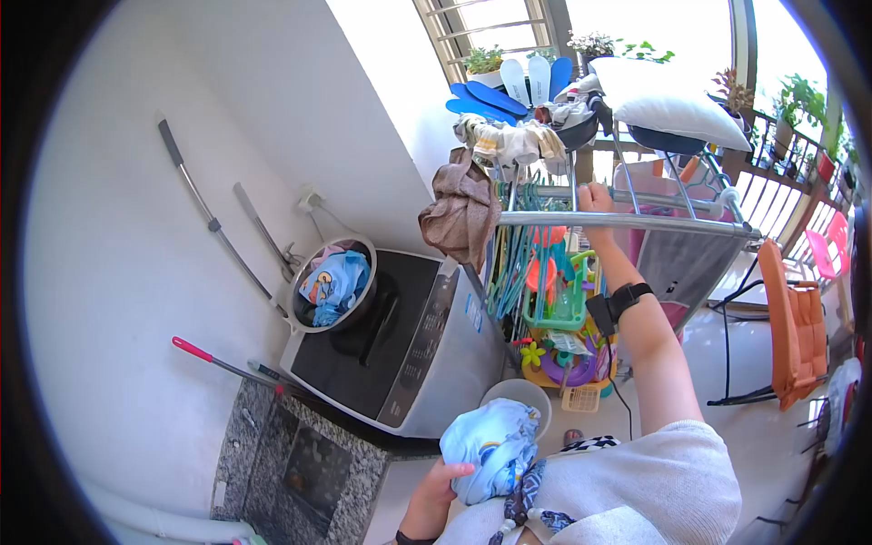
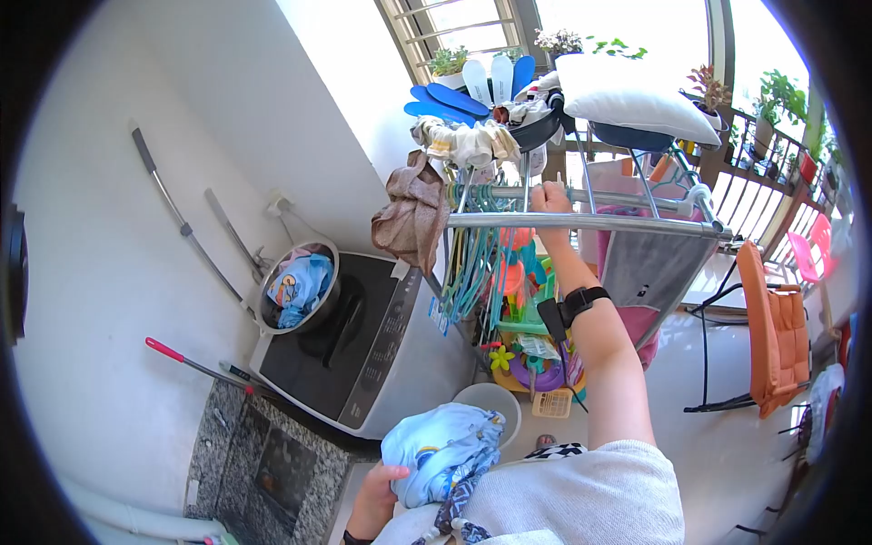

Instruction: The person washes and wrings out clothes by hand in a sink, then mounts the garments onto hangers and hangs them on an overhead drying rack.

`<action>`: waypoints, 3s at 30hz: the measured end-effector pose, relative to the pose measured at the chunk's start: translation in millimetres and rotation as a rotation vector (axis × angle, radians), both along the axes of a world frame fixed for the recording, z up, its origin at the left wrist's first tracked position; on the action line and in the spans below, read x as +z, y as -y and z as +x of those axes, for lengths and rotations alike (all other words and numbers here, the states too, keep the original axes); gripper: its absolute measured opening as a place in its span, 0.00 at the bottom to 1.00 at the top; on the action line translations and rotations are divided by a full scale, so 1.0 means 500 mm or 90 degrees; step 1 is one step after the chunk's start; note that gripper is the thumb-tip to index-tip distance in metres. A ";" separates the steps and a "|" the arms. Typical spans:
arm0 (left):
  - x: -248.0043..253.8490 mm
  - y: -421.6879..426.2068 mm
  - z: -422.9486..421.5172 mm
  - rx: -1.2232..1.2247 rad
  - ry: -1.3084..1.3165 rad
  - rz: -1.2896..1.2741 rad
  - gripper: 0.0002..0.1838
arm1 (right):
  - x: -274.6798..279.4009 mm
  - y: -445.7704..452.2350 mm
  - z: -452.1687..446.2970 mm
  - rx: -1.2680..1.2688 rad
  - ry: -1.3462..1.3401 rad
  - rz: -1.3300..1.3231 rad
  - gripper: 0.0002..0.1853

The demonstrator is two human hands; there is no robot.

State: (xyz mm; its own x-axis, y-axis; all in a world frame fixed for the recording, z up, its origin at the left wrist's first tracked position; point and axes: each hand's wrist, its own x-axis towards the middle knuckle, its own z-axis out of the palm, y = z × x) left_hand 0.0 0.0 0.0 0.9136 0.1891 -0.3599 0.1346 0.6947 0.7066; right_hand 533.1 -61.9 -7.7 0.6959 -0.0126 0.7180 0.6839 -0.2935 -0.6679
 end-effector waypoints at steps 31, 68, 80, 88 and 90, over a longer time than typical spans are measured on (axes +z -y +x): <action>0.160 -0.085 -0.194 0.129 0.274 0.042 0.37 | -0.427 0.324 -0.651 0.101 -0.554 0.094 0.18; -0.003 0.714 0.045 -0.676 0.067 -0.089 0.26 | -0.011 1.111 -1.061 0.314 -0.357 0.266 0.16; 0.006 0.788 0.142 -0.791 0.200 0.437 0.30 | 0.155 1.156 -1.065 0.159 -0.249 0.554 0.07; 0.022 0.843 0.175 -0.860 -0.005 -0.088 0.30 | 0.167 1.152 -1.047 0.137 -0.180 0.585 0.11; 0.001 0.828 0.178 -0.904 -0.050 -0.115 0.28 | 0.177 1.167 -1.046 0.208 -0.123 0.599 0.13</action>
